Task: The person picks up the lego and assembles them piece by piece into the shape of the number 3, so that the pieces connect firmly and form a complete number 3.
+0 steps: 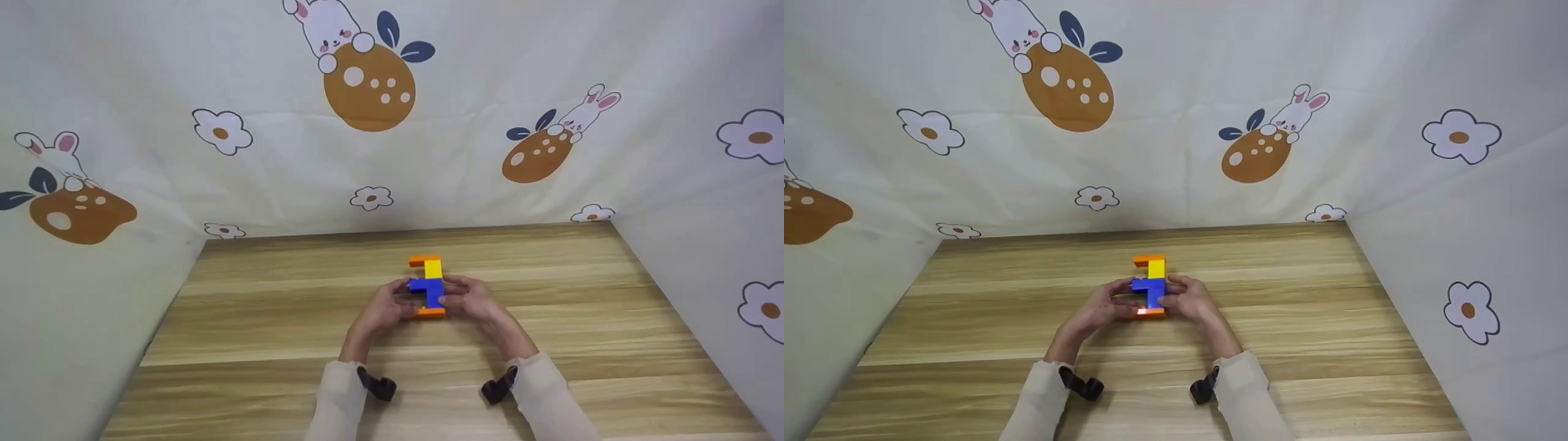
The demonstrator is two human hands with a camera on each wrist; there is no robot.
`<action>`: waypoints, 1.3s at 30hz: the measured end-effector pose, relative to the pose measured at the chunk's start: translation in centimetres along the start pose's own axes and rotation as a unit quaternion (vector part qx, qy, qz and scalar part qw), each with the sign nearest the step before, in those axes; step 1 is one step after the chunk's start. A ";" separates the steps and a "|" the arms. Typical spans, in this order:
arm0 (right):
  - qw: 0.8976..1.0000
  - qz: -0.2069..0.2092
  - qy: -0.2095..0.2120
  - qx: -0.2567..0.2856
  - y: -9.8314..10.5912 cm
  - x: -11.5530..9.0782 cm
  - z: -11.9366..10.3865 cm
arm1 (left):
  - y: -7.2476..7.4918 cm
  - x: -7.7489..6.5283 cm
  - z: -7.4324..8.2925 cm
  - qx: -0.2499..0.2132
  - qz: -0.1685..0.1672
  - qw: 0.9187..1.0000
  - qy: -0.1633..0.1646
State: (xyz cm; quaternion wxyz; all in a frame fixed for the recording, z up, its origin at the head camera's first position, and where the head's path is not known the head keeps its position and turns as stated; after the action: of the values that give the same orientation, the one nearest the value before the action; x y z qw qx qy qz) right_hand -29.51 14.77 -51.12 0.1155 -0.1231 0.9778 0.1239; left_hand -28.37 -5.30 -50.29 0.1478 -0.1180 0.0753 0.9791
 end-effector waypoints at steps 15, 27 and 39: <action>0.999 0.005 -0.006 -0.039 -0.3 -0.1 -0.2 | -0.2 0.3 -0.2 0.046 0.014 0.999 -0.022; 0.998 0.029 0.010 -0.052 -0.9 -0.2 -0.4 | -0.7 0.5 -0.1 0.058 0.021 0.997 -0.046; 0.999 0.025 -0.016 -0.027 -0.4 -1.1 -1.1 | -1.4 -0.1 0.2 0.059 0.023 0.997 -0.033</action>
State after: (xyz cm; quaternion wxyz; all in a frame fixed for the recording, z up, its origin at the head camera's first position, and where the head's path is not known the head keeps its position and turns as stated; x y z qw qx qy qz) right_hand -28.54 14.35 -49.92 0.1248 -0.0998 0.9748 0.1554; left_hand -27.93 -3.98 -50.27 0.1345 -0.0749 0.1306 0.9794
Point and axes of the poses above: each hand's wrist, its own x-axis towards the middle knuckle, its own y-axis out of the back of the hand, z = x × y, the point moved 3 cm from there along x, towards the middle knuckle, and after that the axes turned 11 degrees about -x, right-handed, at the moved point
